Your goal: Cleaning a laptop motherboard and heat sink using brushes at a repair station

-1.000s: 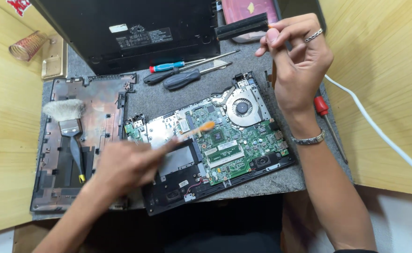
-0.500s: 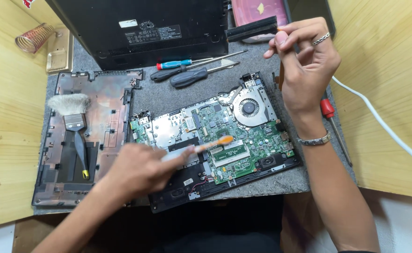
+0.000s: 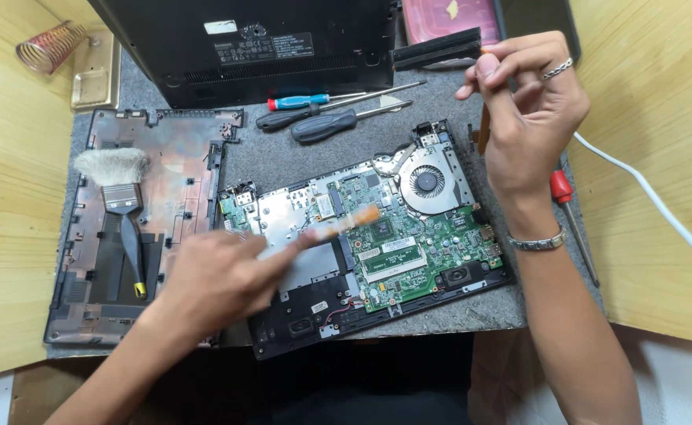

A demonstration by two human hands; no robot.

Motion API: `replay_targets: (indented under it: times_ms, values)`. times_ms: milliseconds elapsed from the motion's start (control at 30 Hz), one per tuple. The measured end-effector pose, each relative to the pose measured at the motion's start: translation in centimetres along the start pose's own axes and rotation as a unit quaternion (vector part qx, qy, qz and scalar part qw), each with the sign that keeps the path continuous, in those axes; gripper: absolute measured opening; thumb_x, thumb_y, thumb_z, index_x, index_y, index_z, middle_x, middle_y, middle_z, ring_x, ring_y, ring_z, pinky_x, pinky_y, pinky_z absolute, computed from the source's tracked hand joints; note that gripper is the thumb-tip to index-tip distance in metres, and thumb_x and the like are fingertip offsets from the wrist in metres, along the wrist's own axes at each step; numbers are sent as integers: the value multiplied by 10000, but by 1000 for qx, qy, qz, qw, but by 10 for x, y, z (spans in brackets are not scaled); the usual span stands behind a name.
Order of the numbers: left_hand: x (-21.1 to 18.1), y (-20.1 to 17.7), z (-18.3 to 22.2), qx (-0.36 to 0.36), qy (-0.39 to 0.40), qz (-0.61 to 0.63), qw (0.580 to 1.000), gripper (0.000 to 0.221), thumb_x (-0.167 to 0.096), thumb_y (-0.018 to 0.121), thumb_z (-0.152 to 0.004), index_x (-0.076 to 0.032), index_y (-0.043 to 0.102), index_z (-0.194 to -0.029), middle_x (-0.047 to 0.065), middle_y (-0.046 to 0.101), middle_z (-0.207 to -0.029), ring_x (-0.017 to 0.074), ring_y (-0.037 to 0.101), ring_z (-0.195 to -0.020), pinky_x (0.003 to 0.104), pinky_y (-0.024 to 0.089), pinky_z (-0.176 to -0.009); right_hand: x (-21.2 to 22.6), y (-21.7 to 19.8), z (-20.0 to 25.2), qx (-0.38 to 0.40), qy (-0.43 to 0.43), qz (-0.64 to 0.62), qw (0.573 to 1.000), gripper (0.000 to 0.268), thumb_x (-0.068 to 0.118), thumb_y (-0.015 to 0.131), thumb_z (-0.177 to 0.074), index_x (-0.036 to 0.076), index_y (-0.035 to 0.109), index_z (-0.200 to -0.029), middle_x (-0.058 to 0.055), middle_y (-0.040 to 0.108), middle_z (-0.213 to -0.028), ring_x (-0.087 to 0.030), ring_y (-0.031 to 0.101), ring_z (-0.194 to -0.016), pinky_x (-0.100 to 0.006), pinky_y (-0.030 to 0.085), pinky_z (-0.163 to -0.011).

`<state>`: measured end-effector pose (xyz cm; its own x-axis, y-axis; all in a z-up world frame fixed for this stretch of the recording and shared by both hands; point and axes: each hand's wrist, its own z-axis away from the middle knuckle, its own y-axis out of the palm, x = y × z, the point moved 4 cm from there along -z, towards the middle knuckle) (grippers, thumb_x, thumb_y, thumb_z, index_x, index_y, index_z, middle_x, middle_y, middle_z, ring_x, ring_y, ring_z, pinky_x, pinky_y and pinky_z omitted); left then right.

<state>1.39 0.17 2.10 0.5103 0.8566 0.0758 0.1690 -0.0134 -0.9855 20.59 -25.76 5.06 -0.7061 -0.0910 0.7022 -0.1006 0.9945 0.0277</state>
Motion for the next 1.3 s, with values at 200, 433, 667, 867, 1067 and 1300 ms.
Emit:
replay_targets:
  times_ms: [200,433,667,867,1067,1300]
  values:
    - [-1,-2,20,-101,-114,147,977,411,-131,705,-949,-136,638,-1355,-48,702,-655,75,496,-392,262,325,-309,-8,-2,2,2,12,27,1000,241,-149,610,-1144,-35,495,-966,-225,542,-1087,-289,665,-862,-364,649,-769]
    - [-2,10,33,-158,-178,219,946,290,-129,629,-1001,-30,665,-1271,80,790,-1106,185,741,-706,312,530,-563,-21,-5,11,-14,68,11,998,269,-99,644,-1176,4,466,-1003,-195,539,-1117,-283,648,-877,-360,625,-786]
    - [5,14,28,-151,-149,229,950,283,-97,587,-996,42,657,-1233,51,672,-899,168,554,-556,311,406,-483,-56,-12,23,-24,210,-51,976,288,48,691,-1180,112,440,-1055,-87,507,-1153,-205,626,-964,-309,634,-786]
    - [5,20,29,-127,-162,189,960,312,-192,582,-1002,-57,694,-1260,19,425,-677,189,267,-492,311,290,-452,-82,-15,26,-74,350,-81,930,272,-53,701,-1083,123,501,-1030,-64,604,-1100,-174,686,-845,-215,643,-686]
    - [-3,31,33,-82,-197,97,972,312,-137,645,-995,-222,689,-1292,18,279,-648,194,186,-506,308,254,-455,-88,-3,28,-67,395,-54,915,244,-12,695,-1084,110,507,-986,-77,610,-1069,-176,691,-782,-205,635,-629]
    - [1,21,22,-74,-153,128,977,269,-150,693,-958,-178,712,-1225,6,284,-621,159,215,-498,291,246,-438,-97,-1,26,-47,440,-75,893,214,-8,700,-1044,106,541,-954,-90,651,-1084,-152,715,-790,-214,678,-678]
